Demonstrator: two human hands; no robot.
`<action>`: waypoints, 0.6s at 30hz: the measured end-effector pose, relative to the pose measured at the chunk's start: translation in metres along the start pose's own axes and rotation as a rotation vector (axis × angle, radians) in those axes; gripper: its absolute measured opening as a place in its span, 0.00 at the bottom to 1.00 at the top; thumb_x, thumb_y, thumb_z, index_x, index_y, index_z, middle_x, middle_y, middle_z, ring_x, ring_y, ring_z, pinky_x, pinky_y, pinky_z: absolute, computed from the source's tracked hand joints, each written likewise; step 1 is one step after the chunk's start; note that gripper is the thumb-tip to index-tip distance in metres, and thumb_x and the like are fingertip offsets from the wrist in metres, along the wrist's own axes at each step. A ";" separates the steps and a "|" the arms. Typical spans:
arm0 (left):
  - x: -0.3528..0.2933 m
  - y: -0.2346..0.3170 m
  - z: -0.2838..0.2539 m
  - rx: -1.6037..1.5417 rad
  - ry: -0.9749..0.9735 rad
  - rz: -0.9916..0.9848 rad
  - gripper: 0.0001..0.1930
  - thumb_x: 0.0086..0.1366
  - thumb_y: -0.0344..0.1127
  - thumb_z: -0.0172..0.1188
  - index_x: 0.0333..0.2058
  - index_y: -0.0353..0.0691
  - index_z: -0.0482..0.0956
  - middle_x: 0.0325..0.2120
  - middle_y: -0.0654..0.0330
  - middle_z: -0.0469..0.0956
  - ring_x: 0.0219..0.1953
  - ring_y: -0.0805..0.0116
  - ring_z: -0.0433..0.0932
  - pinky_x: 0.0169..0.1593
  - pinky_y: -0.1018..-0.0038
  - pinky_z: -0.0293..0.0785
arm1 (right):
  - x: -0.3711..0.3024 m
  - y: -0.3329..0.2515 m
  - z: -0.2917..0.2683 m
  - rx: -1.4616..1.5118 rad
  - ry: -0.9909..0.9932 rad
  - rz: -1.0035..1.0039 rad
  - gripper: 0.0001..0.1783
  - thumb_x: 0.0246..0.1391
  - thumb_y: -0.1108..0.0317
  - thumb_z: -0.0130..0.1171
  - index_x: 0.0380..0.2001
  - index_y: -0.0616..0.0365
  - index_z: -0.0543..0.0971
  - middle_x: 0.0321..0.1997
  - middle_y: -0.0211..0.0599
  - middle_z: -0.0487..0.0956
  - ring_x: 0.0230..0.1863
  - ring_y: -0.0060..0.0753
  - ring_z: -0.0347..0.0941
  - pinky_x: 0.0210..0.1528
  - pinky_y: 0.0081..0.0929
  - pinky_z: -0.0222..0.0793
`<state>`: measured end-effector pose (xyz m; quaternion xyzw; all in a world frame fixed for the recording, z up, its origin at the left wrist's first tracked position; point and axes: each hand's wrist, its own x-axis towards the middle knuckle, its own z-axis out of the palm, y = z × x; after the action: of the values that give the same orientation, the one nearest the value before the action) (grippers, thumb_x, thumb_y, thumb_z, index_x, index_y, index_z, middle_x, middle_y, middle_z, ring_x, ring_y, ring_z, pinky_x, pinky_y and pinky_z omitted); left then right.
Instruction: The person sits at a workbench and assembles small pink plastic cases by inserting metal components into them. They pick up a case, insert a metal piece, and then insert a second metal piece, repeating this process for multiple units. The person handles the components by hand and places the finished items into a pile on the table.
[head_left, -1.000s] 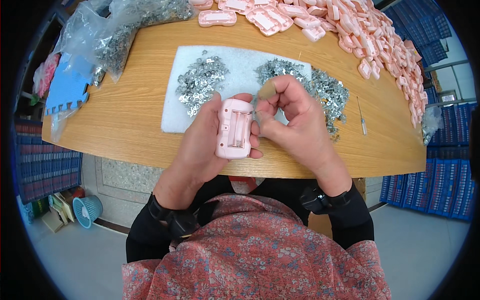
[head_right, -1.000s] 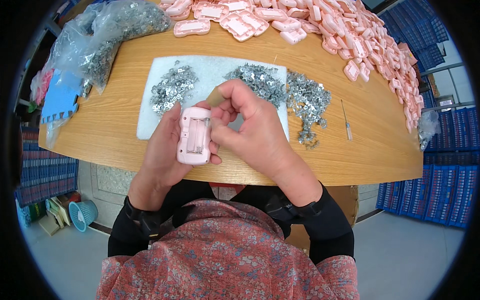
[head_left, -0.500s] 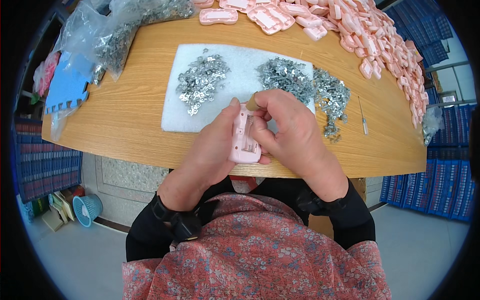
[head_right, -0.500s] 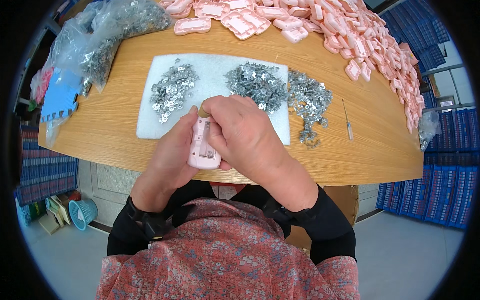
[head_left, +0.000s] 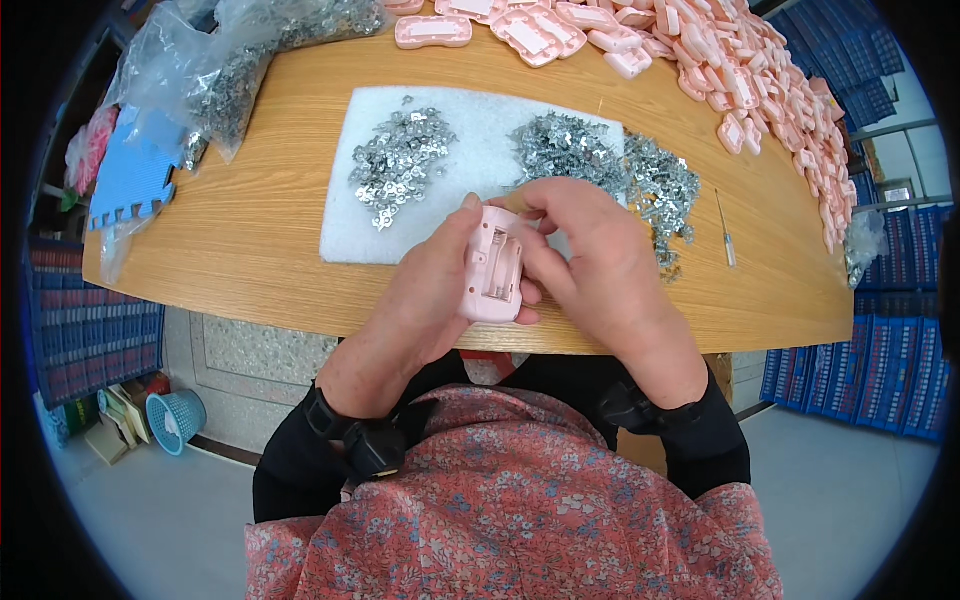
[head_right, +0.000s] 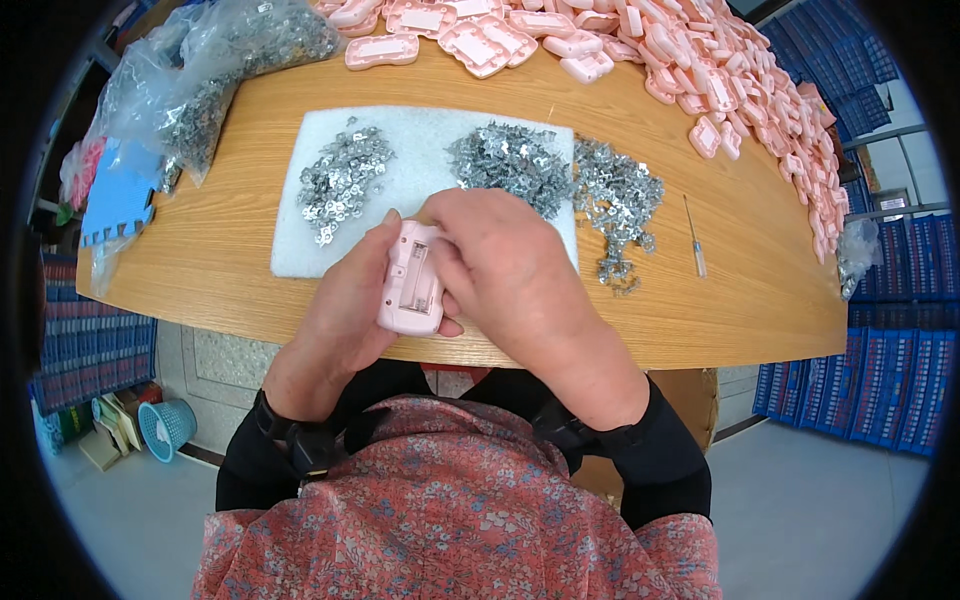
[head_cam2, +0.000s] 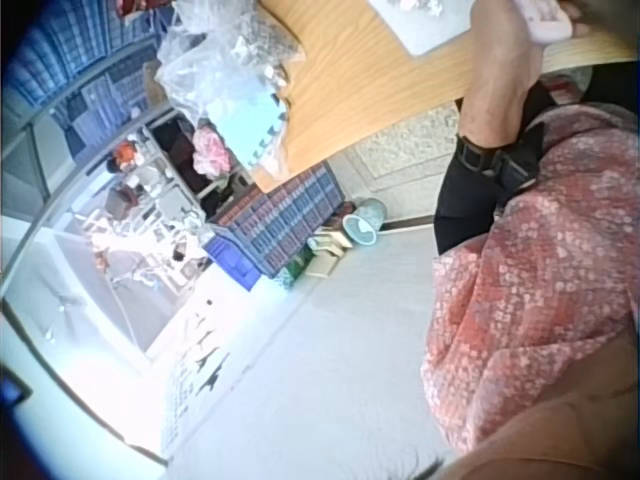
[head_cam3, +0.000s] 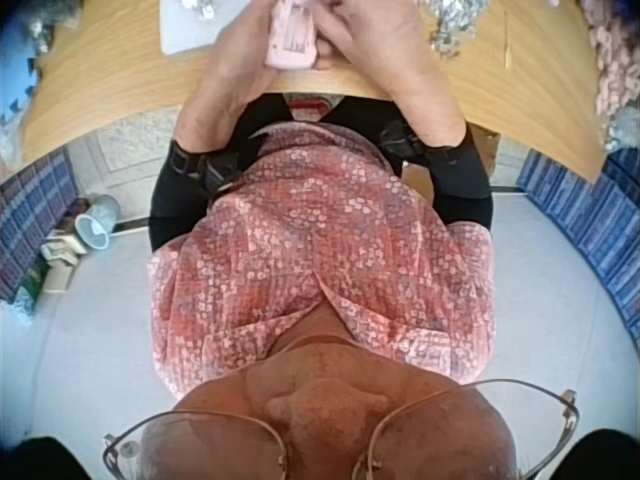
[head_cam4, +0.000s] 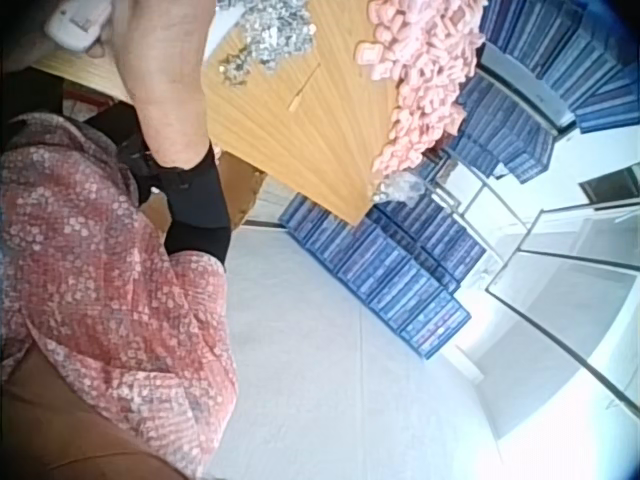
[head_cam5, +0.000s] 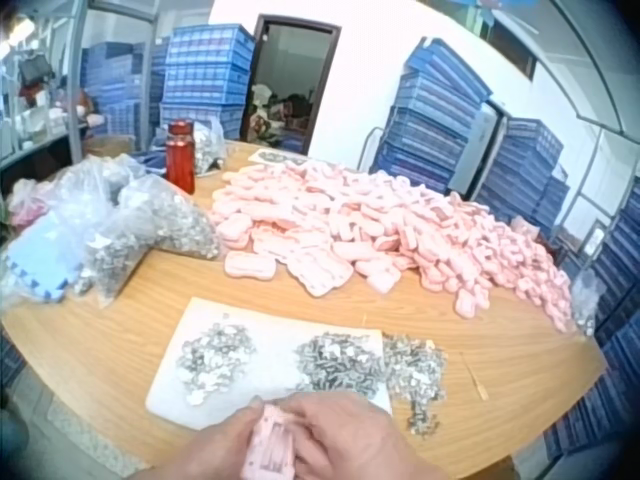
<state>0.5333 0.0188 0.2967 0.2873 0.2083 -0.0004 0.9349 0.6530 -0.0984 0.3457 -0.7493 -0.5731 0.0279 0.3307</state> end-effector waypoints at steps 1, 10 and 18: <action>0.000 0.000 -0.001 -0.003 0.006 -0.001 0.28 0.78 0.53 0.29 0.55 0.36 0.68 0.34 0.53 0.81 0.31 0.59 0.83 0.34 0.61 0.84 | 0.000 0.001 -0.003 0.021 0.003 0.026 0.14 0.52 0.71 0.63 0.42 0.57 0.75 0.31 0.44 0.77 0.35 0.47 0.76 0.37 0.39 0.73; -0.001 -0.006 -0.005 0.404 0.012 0.183 0.25 0.78 0.47 0.36 0.64 0.37 0.62 0.41 0.53 0.79 0.37 0.66 0.82 0.42 0.69 0.82 | -0.010 0.015 -0.002 0.894 -0.214 0.560 0.16 0.64 0.64 0.59 0.50 0.61 0.71 0.32 0.27 0.77 0.34 0.16 0.72 0.35 0.20 0.69; -0.022 0.015 0.005 1.021 -0.037 0.285 0.17 0.73 0.31 0.43 0.57 0.33 0.69 0.43 0.59 0.78 0.44 0.77 0.76 0.48 0.79 0.73 | -0.018 0.011 -0.001 0.683 -0.182 0.485 0.18 0.64 0.64 0.58 0.50 0.62 0.68 0.29 0.28 0.76 0.31 0.17 0.71 0.35 0.19 0.68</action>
<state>0.5170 0.0259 0.3168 0.7313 0.1242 0.0201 0.6703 0.6564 -0.1155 0.3345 -0.7043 -0.3652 0.3590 0.4917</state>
